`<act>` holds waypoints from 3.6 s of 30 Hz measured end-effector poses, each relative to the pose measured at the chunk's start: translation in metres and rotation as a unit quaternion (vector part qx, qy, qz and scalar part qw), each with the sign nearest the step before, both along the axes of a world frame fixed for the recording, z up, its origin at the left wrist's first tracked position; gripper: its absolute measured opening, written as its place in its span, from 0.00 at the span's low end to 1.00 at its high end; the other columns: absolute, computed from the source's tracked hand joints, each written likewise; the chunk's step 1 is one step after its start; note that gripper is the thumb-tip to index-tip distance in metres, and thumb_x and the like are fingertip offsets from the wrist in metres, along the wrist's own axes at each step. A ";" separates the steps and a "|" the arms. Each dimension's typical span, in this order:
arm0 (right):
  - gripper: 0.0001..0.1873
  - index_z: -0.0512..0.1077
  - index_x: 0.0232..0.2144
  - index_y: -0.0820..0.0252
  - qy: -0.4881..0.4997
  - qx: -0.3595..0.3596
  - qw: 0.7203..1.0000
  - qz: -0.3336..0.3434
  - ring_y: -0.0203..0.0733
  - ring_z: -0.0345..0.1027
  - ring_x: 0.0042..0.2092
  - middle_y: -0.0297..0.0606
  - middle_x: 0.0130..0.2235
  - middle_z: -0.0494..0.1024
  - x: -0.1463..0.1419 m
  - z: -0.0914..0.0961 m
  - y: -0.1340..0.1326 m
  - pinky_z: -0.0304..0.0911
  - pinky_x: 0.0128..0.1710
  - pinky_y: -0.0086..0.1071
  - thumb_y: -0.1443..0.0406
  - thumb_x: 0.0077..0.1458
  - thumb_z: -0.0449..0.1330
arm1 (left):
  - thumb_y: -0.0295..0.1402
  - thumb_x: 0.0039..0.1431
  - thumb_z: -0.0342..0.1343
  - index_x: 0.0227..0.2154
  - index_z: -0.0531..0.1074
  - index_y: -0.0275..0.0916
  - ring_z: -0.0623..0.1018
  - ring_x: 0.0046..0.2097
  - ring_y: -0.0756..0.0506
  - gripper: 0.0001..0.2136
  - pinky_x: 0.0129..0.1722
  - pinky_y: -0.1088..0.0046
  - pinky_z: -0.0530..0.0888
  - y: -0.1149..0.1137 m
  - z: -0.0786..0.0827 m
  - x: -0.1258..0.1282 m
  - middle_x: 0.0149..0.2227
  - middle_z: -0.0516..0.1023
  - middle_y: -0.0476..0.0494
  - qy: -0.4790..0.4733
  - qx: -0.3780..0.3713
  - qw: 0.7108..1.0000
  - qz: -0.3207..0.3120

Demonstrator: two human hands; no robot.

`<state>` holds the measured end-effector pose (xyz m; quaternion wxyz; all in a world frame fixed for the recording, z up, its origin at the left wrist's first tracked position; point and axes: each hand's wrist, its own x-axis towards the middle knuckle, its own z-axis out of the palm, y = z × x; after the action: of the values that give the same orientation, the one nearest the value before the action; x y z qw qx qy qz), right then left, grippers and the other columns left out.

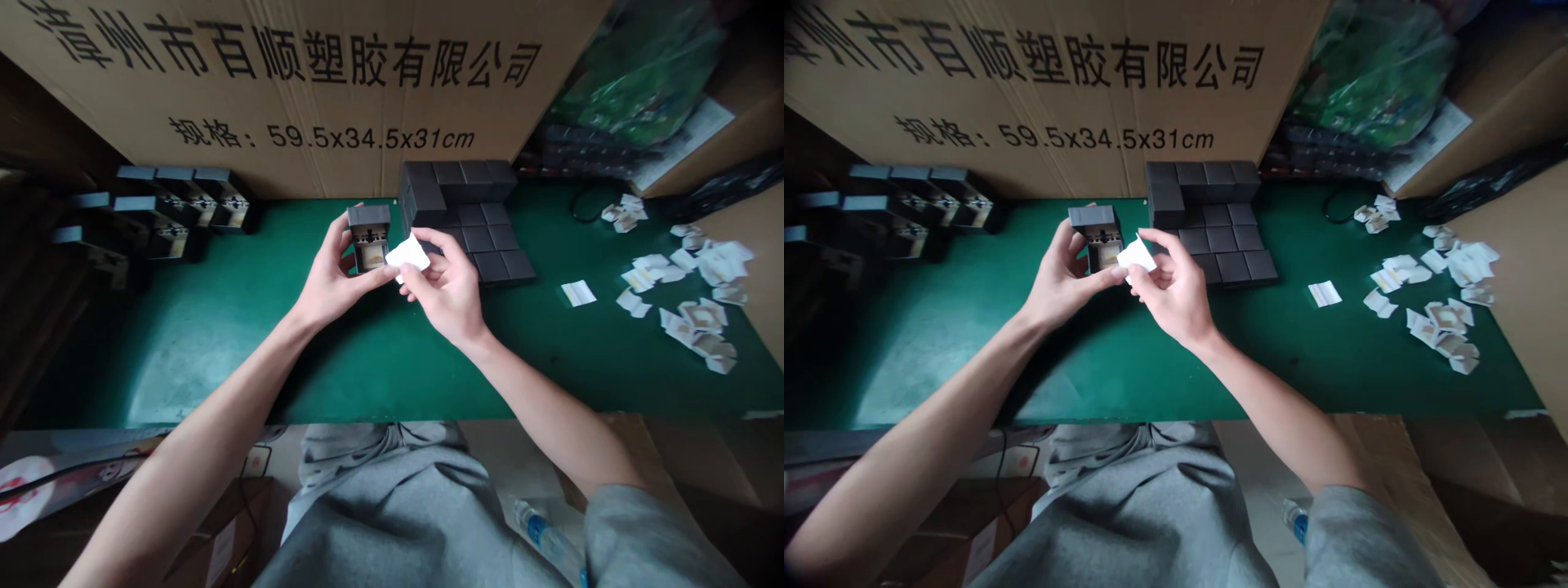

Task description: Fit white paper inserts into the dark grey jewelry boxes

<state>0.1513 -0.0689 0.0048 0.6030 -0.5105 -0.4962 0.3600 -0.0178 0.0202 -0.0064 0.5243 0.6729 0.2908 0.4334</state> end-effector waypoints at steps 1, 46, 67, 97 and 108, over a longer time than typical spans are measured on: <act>0.26 0.69 0.57 0.49 -0.005 -0.001 1.000 0.001 0.36 0.77 0.31 0.31 0.37 0.82 0.000 0.000 0.000 0.76 0.30 0.31 0.53 0.59 0.68 | 0.44 0.47 0.77 0.62 0.68 0.50 0.81 0.54 0.35 0.40 0.47 0.63 0.84 0.000 0.000 0.000 0.57 0.78 0.39 -0.001 -0.002 1.000 0.001; 0.24 0.66 0.59 0.52 -0.123 0.095 0.984 -0.084 0.39 0.77 0.32 0.37 0.40 0.81 0.011 -0.009 0.007 0.81 0.39 0.38 0.49 0.67 0.59 | 0.42 0.55 0.72 0.46 0.85 0.42 0.82 0.54 0.39 0.17 0.56 0.58 0.79 -0.014 0.023 -0.008 0.55 0.82 0.40 0.160 0.215 0.963 -0.018; 0.18 0.65 0.59 0.52 -0.197 0.123 0.968 -0.095 0.36 0.77 0.30 0.35 0.38 0.80 0.013 -0.017 0.010 0.80 0.32 0.33 0.57 0.70 0.56 | 0.36 0.64 0.65 0.56 0.80 0.42 0.82 0.53 0.41 0.18 0.54 0.63 0.81 -0.018 0.021 -0.006 0.58 0.81 0.39 0.186 0.352 0.917 -0.041; 0.20 0.64 0.61 0.50 -0.226 0.131 0.958 -0.115 0.38 0.75 0.30 0.36 0.37 0.80 0.018 -0.013 0.010 0.79 0.35 0.35 0.53 0.72 0.53 | 0.41 0.59 0.67 0.59 0.78 0.39 0.77 0.63 0.34 0.26 0.67 0.51 0.72 -0.014 0.019 -0.006 0.63 0.77 0.37 0.177 0.208 0.961 -0.037; 0.19 0.67 0.60 0.51 -0.265 0.130 0.950 -0.105 0.38 0.76 0.32 0.35 0.38 0.81 0.014 -0.010 0.005 0.79 0.38 0.35 0.55 0.71 0.55 | 0.36 0.61 0.65 0.50 0.82 0.42 0.82 0.49 0.41 0.15 0.53 0.58 0.80 -0.016 0.017 -0.007 0.57 0.79 0.38 0.188 0.278 0.942 -0.029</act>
<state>0.1652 -0.0637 -0.0055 0.5454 -0.5541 -0.6240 0.0785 -0.0248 0.0043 0.0101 0.2646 0.8691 0.2325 0.3472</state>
